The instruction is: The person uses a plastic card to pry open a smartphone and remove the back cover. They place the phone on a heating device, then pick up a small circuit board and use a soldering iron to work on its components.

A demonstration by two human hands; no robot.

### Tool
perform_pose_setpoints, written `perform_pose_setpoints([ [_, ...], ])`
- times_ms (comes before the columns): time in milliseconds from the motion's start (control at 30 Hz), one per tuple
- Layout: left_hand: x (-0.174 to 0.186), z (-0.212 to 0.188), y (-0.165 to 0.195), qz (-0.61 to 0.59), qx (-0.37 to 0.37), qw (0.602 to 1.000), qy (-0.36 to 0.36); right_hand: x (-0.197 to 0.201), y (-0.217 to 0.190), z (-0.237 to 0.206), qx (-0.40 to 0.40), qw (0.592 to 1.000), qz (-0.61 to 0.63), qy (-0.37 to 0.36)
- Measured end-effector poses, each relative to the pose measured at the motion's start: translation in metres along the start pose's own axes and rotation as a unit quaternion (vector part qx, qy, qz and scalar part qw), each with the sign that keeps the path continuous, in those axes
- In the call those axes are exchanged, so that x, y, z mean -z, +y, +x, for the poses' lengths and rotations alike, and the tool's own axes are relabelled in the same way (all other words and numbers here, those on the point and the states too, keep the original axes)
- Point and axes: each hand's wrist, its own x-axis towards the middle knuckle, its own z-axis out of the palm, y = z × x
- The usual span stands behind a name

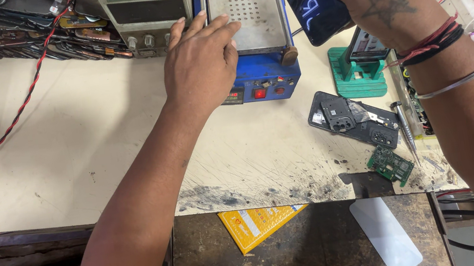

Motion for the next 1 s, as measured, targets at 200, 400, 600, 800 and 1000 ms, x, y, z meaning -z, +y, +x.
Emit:
perform_pose_setpoints([
  [200,-0.001,0.003,0.001,0.017,0.008,1.000,-0.003,-0.002,0.004,0.001,-0.016,1.000,0.006,-0.001],
  [400,0.001,0.004,0.004,0.013,0.009,1.000,-0.001,-0.001,0.006,0.003,0.080,0.992,-0.096,0.010],
  [600,0.004,0.005,0.004,0.012,0.018,1.000,-0.004,-0.008,0.006,0.013,0.130,0.975,-0.175,0.041],
  [800,0.010,0.004,0.004,-0.011,0.019,1.000,0.004,-0.021,0.016,0.044,0.085,0.919,-0.382,0.045],
  [1000,0.021,-0.003,-0.003,-0.056,0.033,0.995,0.072,-0.048,-0.001,0.066,0.129,0.872,-0.471,0.017],
])
